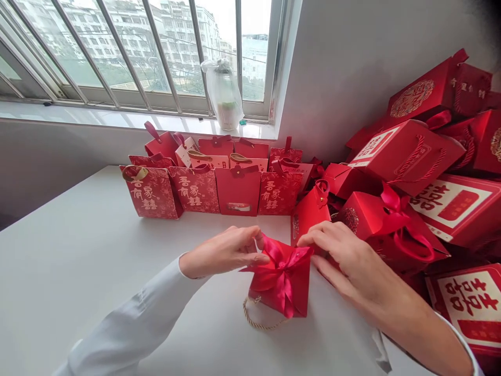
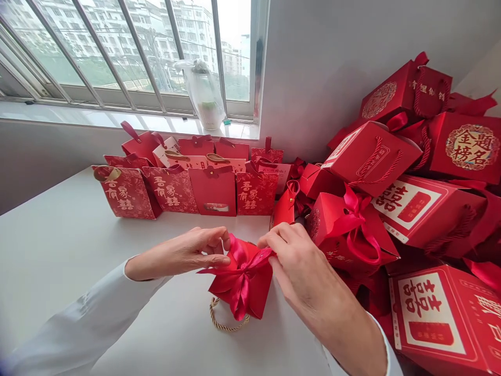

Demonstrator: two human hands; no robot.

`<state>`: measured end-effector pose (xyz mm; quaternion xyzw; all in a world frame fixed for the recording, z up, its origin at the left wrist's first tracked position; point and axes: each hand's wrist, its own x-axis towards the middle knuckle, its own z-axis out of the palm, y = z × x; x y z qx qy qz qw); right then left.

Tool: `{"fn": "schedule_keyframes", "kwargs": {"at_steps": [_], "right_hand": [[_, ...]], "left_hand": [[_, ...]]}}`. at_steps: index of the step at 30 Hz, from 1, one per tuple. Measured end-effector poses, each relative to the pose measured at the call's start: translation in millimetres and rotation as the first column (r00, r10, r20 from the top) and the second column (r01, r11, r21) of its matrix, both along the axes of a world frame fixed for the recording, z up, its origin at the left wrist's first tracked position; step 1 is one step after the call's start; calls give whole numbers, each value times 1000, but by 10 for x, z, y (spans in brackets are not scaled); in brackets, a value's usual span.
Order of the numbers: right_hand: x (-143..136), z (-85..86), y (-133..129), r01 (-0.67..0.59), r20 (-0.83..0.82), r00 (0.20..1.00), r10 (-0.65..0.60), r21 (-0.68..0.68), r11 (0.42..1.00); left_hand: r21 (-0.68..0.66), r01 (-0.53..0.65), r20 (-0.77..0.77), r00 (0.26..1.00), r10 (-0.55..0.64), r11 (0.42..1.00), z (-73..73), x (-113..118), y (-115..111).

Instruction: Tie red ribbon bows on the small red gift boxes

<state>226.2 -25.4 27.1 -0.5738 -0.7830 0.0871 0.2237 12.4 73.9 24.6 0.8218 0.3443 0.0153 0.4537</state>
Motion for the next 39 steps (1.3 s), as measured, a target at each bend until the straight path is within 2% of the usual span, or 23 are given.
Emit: {"fn": "schedule_keyframes", "kwargs": {"at_steps": [3, 7, 13, 17, 25, 29, 33, 35, 39], "right_hand": [[107, 0, -16, 10, 19, 1000, -10, -11, 1000], [72, -27, -9, 4, 15, 1000, -2, -106, 994], [-145, 2, 6, -22, -45, 999, 16, -123, 992], [-248, -41, 37, -50, -66, 997, 41, -137, 989], [-335, -147, 93, -21, -41, 999, 12, -230, 973], [-321, -151, 92, -3, -49, 999, -9, -248, 969], [-290, -140, 93, -13, -93, 996, -8, -225, 974], [-267, -118, 89, -16, -107, 994, -8, -221, 975], [-216, -67, 73, -19, -127, 992, -11, -231, 973]], "left_hand": [[44, -25, -30, 999, 26, 999, 23, 13, -34], [150, -18, -87, 996, 31, 989, 84, 17, -93], [147, 39, 9, 999, -41, 988, 126, -21, -177], [240, 100, 95, 987, -126, 966, 99, -24, -206], [343, 133, -43, 991, -126, 930, 79, -10, -165], [449, 172, -83, 985, -151, 877, 67, 3, -172], [621, 219, -146, 976, -164, 753, 44, 5, -144], [650, 265, -136, 963, -234, 712, 49, -11, -121], [597, 333, -75, 929, -363, 730, 70, -29, -106]]}}
